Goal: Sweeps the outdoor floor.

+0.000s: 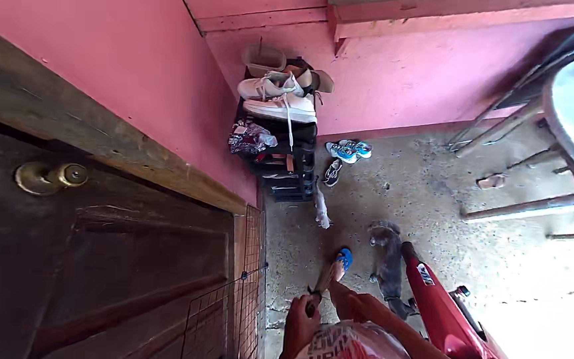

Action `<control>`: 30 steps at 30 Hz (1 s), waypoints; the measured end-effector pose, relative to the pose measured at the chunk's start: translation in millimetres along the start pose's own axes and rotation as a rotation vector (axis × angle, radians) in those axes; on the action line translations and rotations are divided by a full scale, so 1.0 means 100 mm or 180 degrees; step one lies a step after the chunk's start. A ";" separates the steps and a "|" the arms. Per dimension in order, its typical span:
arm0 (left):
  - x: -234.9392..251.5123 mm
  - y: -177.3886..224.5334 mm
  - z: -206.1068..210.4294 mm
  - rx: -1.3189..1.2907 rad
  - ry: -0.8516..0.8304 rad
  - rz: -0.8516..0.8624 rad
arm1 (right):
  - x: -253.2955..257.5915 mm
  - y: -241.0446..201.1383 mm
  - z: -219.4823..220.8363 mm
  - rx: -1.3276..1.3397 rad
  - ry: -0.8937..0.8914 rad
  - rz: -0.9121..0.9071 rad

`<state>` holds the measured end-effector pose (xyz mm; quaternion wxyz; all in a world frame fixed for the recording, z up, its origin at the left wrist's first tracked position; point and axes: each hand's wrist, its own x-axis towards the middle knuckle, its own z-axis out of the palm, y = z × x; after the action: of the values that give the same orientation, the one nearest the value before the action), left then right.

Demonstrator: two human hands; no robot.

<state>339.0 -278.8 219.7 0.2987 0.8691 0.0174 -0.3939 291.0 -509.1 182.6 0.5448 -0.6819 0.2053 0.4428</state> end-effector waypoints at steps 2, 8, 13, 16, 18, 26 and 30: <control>0.13 0.47 0.00 -0.0006 -0.0007 0.0233 | 0.02 -0.24 -0.13 0.0978 -0.0274 0.0288; 0.34 1.38 0.17 0.0450 -0.0346 0.0924 | 0.39 -0.45 -0.44 0.3383 0.0594 0.0374; 0.65 1.28 -0.47 -0.0009 0.0204 0.1140 | 0.40 -0.42 -0.95 0.3975 0.0786 0.0702; 0.69 0.96 -1.82 -0.0171 0.2054 0.0513 | 0.39 -0.41 -1.15 0.3955 0.0916 0.0643; 0.52 0.77 -2.72 0.0118 0.3280 -0.0012 | 0.37 -0.45 -1.22 0.3882 0.0980 0.0652; 0.72 0.52 -4.44 0.0257 0.3642 -0.1231 | 0.35 -0.55 -1.32 0.3740 0.0990 0.0766; 0.84 0.45 -4.74 -0.0475 0.3686 -0.1377 | 0.34 -0.53 -1.33 0.3731 0.0962 0.0774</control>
<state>728.7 -80.8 426.4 0.2142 0.8953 0.3797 0.0920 399.2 -608.0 186.1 0.7394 -0.2960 0.5657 0.2137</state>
